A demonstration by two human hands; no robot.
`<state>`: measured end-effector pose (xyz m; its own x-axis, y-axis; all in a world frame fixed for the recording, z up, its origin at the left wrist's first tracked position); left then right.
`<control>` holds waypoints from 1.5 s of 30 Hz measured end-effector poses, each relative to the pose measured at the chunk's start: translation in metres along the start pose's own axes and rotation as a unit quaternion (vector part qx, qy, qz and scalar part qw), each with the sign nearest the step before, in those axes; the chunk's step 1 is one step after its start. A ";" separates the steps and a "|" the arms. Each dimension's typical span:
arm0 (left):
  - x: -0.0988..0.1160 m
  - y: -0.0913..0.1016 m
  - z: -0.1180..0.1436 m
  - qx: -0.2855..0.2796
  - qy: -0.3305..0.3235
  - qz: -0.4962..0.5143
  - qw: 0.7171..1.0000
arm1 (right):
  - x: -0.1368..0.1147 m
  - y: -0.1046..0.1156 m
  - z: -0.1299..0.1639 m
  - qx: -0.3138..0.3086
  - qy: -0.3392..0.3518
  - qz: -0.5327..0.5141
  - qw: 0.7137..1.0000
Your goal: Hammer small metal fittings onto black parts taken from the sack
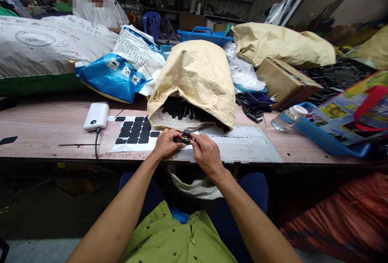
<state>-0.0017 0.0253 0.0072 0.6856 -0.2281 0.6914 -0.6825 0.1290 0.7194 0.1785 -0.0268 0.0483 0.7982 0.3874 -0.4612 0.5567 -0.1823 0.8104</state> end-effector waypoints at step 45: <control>0.004 0.002 0.001 -0.011 0.013 -0.021 1.000 | 0.082 0.010 -0.011 0.025 -0.032 0.141 0.989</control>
<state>-0.0006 0.0232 0.0114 0.7201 -0.2093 0.6615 -0.6471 0.1415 0.7492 0.2468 0.0132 0.0226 0.9354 0.2573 -0.2427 0.3193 -0.3193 0.8922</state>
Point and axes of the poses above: each hand's wrist, its own z-axis away from the middle knuckle, its own y-axis out of the back of the hand, x = y × z, the point moved 2 cm from there along -z, towards the middle knuckle, and after that the axes turned 2 degrees about -x, right-handed, at the moved point
